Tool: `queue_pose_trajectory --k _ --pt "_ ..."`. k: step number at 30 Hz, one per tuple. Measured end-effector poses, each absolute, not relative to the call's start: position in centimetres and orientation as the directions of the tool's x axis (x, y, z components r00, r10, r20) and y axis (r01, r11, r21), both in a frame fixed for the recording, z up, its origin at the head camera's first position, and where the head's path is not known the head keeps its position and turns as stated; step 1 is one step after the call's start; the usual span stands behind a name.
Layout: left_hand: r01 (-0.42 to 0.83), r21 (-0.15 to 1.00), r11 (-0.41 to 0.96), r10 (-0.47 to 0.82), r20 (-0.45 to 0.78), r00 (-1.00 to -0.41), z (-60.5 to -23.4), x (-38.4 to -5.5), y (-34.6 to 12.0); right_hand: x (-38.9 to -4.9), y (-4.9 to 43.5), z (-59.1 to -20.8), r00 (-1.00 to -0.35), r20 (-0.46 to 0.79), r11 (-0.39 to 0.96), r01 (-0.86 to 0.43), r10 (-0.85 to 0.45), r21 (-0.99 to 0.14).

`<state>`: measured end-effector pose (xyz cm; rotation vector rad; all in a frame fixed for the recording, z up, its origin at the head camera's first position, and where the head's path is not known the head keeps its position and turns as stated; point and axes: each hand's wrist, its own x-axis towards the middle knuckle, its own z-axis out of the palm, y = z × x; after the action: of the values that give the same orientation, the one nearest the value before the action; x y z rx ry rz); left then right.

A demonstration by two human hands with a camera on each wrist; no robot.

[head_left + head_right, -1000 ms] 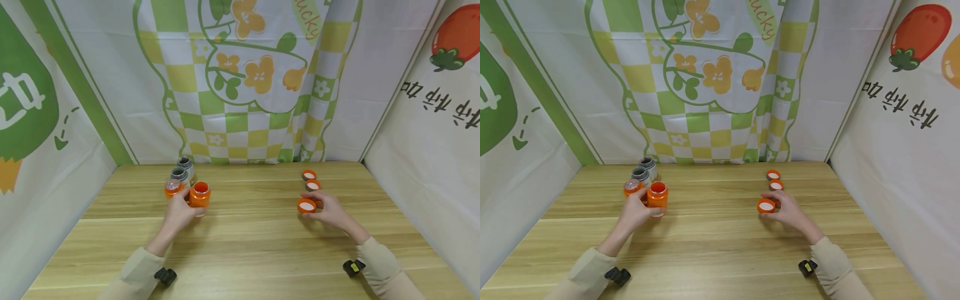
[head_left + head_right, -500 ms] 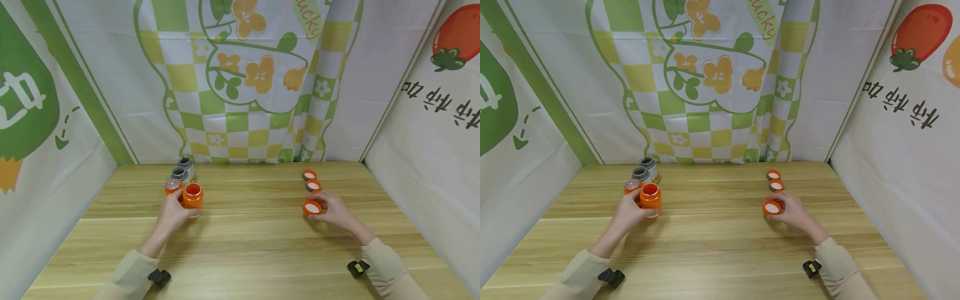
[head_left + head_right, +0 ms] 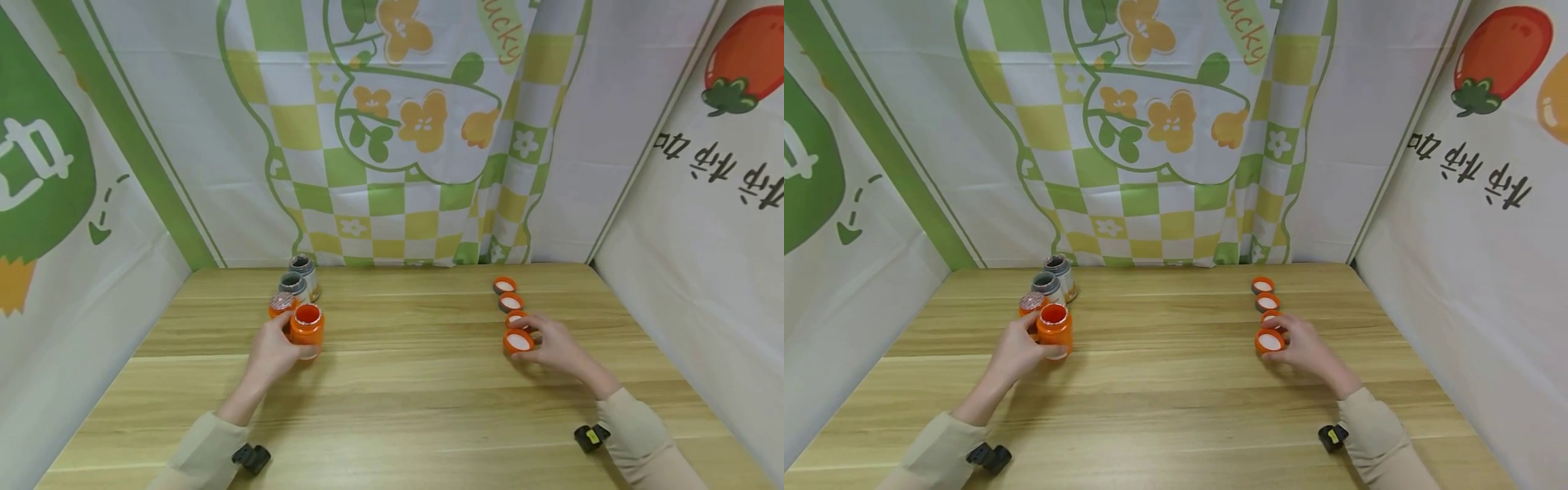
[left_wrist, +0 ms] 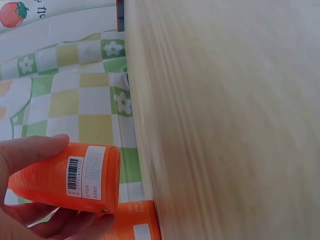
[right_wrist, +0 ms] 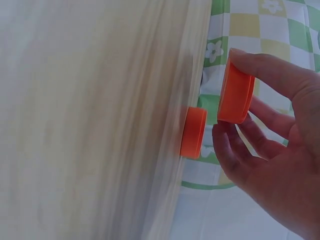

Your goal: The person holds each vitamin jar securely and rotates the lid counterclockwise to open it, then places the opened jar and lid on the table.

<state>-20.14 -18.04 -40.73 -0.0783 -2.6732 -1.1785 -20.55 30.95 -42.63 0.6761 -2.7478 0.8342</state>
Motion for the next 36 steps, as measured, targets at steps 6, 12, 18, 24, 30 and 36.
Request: queue_pose_trajectory --k 6,12,18,24,30,36 --pt "0.105 0.721 0.685 -0.042 0.183 -0.982 -40.9 -20.0 -18.5 -20.6 31.7 -42.6 -0.885 0.284 0.769 -0.463 -0.37 -0.441" --pt "0.073 0.729 0.68 -0.032 0.129 -0.991 -40.5 -19.7 -19.0 -20.5 32.1 -42.3 -0.891 0.261 0.786 -0.451 -0.371 -0.422" --pt "0.053 0.722 0.69 -0.024 0.096 -0.995 -40.5 -19.5 -19.5 -20.5 32.4 -42.3 -0.902 0.23 0.788 -0.431 -0.365 -0.44" --pt "0.063 0.697 0.715 -0.023 0.113 -0.993 -40.7 -19.3 -20.1 -20.6 32.7 -42.5 -0.915 0.204 0.801 -0.403 -0.347 -0.443" --pt "0.053 0.691 0.721 -0.015 0.093 -0.996 -40.8 -19.2 -20.5 -20.7 32.8 -42.5 -0.919 0.19 0.795 -0.394 -0.345 -0.461" --pt "0.054 0.678 0.733 -0.007 0.088 -0.996 -40.8 -19.1 -20.9 -20.7 32.9 -42.5 -0.925 0.176 0.802 -0.379 -0.336 -0.462"
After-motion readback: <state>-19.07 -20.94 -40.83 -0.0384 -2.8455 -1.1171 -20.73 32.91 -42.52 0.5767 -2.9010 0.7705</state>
